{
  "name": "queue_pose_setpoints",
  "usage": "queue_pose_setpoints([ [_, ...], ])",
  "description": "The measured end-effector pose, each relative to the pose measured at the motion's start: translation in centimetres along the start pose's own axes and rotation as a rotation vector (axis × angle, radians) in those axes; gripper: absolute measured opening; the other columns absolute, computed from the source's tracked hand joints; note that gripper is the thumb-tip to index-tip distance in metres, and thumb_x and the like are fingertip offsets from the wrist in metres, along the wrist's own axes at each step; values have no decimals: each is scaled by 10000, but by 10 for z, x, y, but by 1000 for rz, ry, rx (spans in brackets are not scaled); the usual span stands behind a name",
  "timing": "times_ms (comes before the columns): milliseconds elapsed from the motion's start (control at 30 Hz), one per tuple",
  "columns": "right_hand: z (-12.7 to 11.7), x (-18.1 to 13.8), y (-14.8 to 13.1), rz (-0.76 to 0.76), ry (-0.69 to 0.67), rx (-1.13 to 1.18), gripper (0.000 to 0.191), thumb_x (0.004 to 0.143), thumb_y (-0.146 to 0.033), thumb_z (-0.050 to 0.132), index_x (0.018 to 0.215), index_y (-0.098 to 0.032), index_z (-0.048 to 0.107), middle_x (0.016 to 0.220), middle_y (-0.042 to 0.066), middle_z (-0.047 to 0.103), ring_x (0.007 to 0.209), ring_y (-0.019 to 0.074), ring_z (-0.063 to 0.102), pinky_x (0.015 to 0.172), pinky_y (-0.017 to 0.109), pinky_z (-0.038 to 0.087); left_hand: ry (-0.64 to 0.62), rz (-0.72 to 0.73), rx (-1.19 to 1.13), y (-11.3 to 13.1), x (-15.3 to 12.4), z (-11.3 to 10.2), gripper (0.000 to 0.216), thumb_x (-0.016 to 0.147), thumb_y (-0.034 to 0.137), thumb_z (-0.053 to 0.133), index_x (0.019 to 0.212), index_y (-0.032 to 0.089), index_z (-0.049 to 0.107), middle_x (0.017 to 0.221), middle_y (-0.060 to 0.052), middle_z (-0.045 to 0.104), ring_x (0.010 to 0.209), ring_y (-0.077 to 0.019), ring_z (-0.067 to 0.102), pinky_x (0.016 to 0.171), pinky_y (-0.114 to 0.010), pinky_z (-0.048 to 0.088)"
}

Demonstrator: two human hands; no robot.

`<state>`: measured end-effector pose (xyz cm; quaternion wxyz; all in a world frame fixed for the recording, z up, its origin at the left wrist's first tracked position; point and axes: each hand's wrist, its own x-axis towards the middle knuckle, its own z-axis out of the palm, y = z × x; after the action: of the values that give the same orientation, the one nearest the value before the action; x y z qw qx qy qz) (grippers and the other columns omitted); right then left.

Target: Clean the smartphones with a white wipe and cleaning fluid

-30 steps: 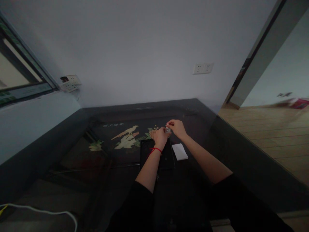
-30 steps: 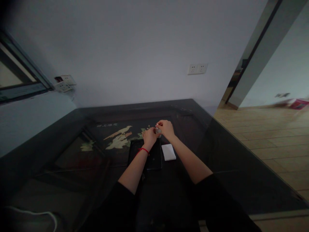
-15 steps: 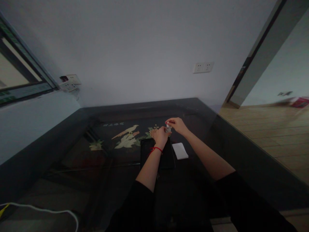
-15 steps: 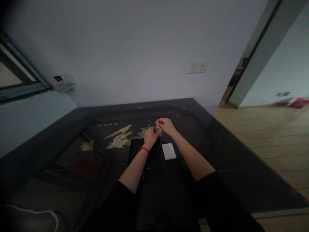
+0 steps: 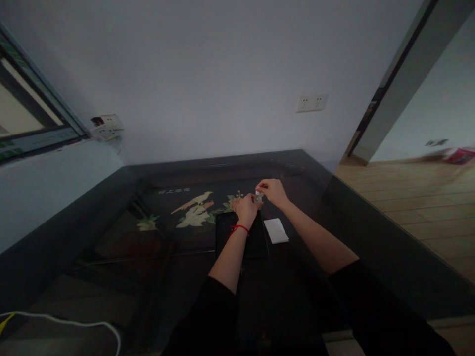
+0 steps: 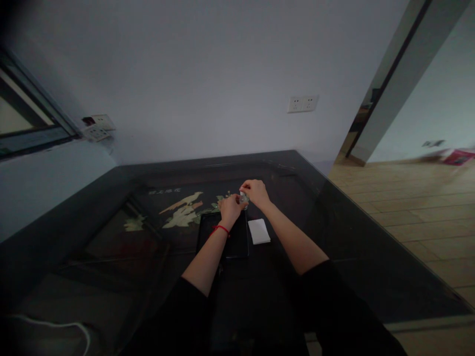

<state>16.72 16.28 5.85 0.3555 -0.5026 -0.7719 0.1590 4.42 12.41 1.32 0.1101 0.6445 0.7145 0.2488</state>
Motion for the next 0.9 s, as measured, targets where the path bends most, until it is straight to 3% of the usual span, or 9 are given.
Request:
queue_pose_setpoints([
  [300, -5, 4, -9, -23, 2, -28, 117, 769, -237, 670, 854, -179, 728, 810, 39, 741, 754, 159, 675, 734, 242, 488, -3, -8, -21, 1, -2, 0, 279, 761, 429, 668, 967, 244, 640, 921, -37, 716, 909, -201, 650, 816, -287, 405],
  [467, -43, 1, -31, -75, 209, 97, 147, 796, -241, 622, 873, -155, 714, 821, 50, 735, 775, 160, 679, 752, 247, 497, -5, -20, -27, 2, -3, -1, 267, 766, 426, 660, 954, 237, 649, 922, -47, 718, 903, -204, 654, 773, -270, 418],
  [567, -66, -22, -37, -76, 299, 176, 169, 789, -279, 621, 862, -154, 707, 841, 57, 732, 779, 173, 681, 754, 270, 505, 5, -28, -24, 2, -4, 0, 263, 773, 423, 650, 961, 239, 652, 929, -51, 718, 926, -212, 650, 793, -281, 416],
  [667, -73, -60, -29, 3, 233, 198, 182, 765, -318, 630, 837, -166, 702, 810, 60, 731, 740, 189, 684, 707, 290, 519, 6, -26, -25, 1, -4, 0, 275, 769, 430, 651, 965, 237, 656, 937, -59, 716, 930, -220, 649, 796, -289, 417],
  [767, -62, -94, -12, 108, 125, 197, 175, 742, -326, 632, 815, -180, 696, 775, 52, 732, 704, 195, 691, 684, 302, 531, 3, -20, -30, 1, -4, -1, 280, 769, 434, 651, 966, 236, 661, 946, -65, 717, 953, -222, 645, 804, -284, 415],
  [900, -39, -117, 1, 179, 99, 278, 150, 734, -317, 633, 785, -185, 683, 767, 52, 733, 727, 202, 700, 714, 311, 541, 2, -19, -31, 1, -4, -1, 294, 767, 426, 658, 988, 232, 657, 973, -65, 716, 969, -220, 640, 808, -276, 414],
])
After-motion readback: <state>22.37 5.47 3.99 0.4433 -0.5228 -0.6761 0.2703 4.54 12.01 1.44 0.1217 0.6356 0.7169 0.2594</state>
